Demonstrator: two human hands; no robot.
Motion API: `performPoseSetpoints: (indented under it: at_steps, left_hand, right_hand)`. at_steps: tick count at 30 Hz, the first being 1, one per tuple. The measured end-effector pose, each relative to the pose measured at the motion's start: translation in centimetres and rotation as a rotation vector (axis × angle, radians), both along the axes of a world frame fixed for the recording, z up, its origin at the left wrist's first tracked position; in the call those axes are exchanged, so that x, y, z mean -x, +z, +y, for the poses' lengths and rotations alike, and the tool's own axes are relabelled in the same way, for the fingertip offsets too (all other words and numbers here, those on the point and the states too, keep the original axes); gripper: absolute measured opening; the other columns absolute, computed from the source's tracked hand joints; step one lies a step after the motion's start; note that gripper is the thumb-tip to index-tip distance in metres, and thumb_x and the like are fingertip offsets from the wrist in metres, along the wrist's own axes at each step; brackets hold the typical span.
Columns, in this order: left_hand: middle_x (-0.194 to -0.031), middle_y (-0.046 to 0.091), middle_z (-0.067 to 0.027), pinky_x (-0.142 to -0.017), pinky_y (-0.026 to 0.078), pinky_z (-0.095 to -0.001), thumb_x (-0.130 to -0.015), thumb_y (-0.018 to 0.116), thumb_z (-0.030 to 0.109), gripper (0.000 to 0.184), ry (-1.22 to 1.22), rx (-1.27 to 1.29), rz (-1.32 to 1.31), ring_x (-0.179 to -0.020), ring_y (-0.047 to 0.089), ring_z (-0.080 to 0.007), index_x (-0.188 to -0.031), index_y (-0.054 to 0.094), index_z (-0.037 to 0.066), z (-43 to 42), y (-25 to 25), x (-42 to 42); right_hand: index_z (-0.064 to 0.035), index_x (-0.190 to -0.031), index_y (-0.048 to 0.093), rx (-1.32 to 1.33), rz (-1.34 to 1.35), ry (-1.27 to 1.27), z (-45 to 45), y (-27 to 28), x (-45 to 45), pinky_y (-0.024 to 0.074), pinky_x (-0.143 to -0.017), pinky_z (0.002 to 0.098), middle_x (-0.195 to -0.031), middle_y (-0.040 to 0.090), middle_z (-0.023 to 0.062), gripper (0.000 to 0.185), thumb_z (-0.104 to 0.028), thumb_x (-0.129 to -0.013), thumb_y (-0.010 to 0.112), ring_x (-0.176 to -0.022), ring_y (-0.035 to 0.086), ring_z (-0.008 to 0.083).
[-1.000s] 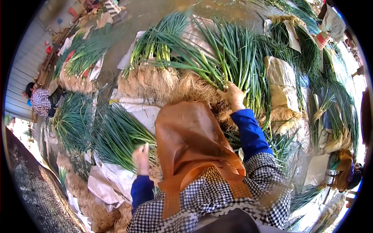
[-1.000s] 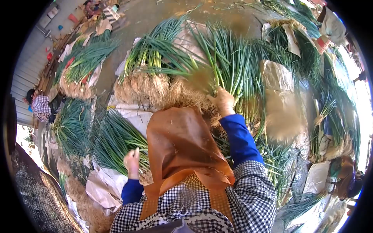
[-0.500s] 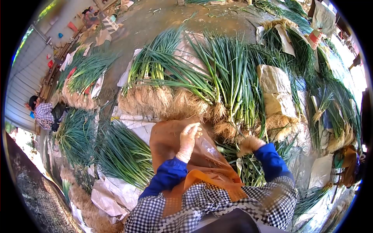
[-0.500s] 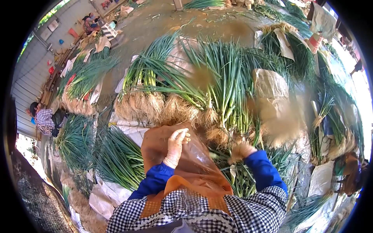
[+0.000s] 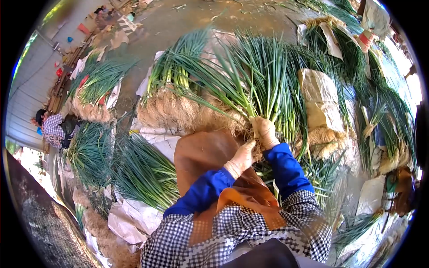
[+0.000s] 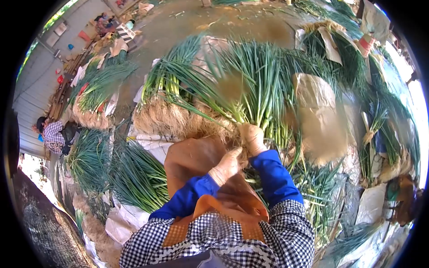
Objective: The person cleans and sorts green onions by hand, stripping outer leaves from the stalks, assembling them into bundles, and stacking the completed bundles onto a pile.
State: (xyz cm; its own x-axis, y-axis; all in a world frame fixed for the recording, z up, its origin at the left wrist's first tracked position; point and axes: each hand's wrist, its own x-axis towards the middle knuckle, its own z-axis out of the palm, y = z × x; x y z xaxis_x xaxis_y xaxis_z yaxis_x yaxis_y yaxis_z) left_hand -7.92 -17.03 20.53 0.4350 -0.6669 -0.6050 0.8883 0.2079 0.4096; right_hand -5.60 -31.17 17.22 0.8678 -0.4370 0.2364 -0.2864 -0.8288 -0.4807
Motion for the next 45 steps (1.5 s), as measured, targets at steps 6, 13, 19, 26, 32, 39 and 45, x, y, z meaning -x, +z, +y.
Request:
performPoseSetpoints:
  at_steps: [6, 13, 19, 26, 32, 39, 45]
  left_hand:
    - [-0.063, 0.046, 0.0013, -0.035, 0.031, -0.0173, -0.089, 0.044, 0.012, 0.01, 0.02, 0.056, 0.093, -0.045, 0.04, -0.0081, -0.092, 0.053, 0.009, 0.2, -5.2, 0.8]
    - [-0.059, 0.041, 0.0017, -0.036, 0.029, -0.019, -0.09, 0.042, 0.017, 0.026, 0.0, 0.172, 0.171, -0.044, 0.036, -0.0072, -0.111, 0.051, 0.005, 2.5, -2.8, -0.9]
    - [-0.056, 0.036, 0.0001, -0.037, 0.026, -0.0214, -0.087, 0.047, 0.028, 0.034, -0.191, 0.446, 0.404, -0.043, 0.032, -0.0098, -0.107, 0.054, 0.001, 3.8, -1.3, 0.7]
    - [-0.07, 0.052, 0.0003, -0.041, 0.037, -0.0217, -0.089, 0.051, 0.031, 0.029, 0.109, -0.11, -0.224, -0.048, 0.045, -0.011, -0.105, 0.053, 0.007, 2.9, -0.1, 2.4]
    - [-0.07, 0.05, 0.0024, -0.041, 0.033, -0.0182, -0.09, 0.051, 0.026, 0.02, -0.179, -0.189, -0.375, -0.049, 0.043, -0.0055, -0.1, 0.052, 0.009, 3.4, -1.1, 2.6]
    - [-0.065, 0.046, 0.005, -0.038, 0.028, -0.0173, -0.092, 0.048, 0.029, 0.018, 0.066, -0.203, -0.353, -0.048, 0.041, -0.0045, -0.095, 0.053, 0.012, 2.6, -1.5, 3.2]
    - [-0.063, 0.049, 0.0023, -0.037, 0.03, -0.0188, -0.091, 0.049, 0.031, 0.019, 0.197, -0.085, -0.19, -0.046, 0.043, -0.0066, -0.085, 0.05, 0.013, 2.6, -1.5, 0.6]
  right_hand:
    - [-0.0066, -0.075, 0.057, -0.167, -0.133, 0.159, 3.6, 2.5, 9.7, 0.0472, -0.051, 0.035, -0.063, 0.059, 0.0114, 0.023, -0.027, -0.086, 0.053, -0.054, 0.059, 0.0248]
    - [-0.0081, -0.075, 0.061, 0.213, 0.781, 0.446, -5.3, -3.8, 27.0, 0.0443, -0.046, 0.0286, -0.062, 0.06, 0.0051, 0.043, -0.042, -0.091, 0.041, -0.054, 0.059, 0.018]
    - [-0.0033, -0.103, 0.056, -1.376, 0.113, 0.206, 1.1, 4.4, 10.1, 0.0427, -0.068, 0.0278, -0.081, 0.057, 0.0045, 0.048, -0.044, -0.094, 0.033, -0.07, 0.05, 0.0134]
    - [-0.0066, -0.104, 0.061, -0.253, 0.034, 0.037, 4.3, 0.8, 5.1, 0.0448, -0.065, 0.0285, -0.085, 0.063, 0.0115, 0.028, -0.028, -0.091, 0.049, -0.077, 0.059, 0.0204]
    - [-0.0022, -0.106, 0.057, -1.214, -0.169, 0.063, 2.6, 4.4, 4.2, 0.0431, -0.072, 0.0276, -0.09, 0.061, 0.0051, 0.043, -0.04, -0.09, 0.047, -0.077, 0.055, 0.0166]
    - [-0.0031, -0.08, 0.057, -0.436, -0.233, 0.055, 3.0, 3.2, 4.3, 0.0396, -0.054, 0.03, -0.063, 0.052, 0.0047, 0.023, -0.023, -0.09, 0.05, -0.059, 0.048, 0.014]
    - [-0.0029, -0.076, 0.055, -1.133, 0.094, -0.059, 3.5, 7.9, 17.4, 0.0372, -0.049, 0.025, -0.063, 0.053, 0.0012, 0.021, -0.019, -0.089, 0.051, -0.055, 0.047, 0.009]
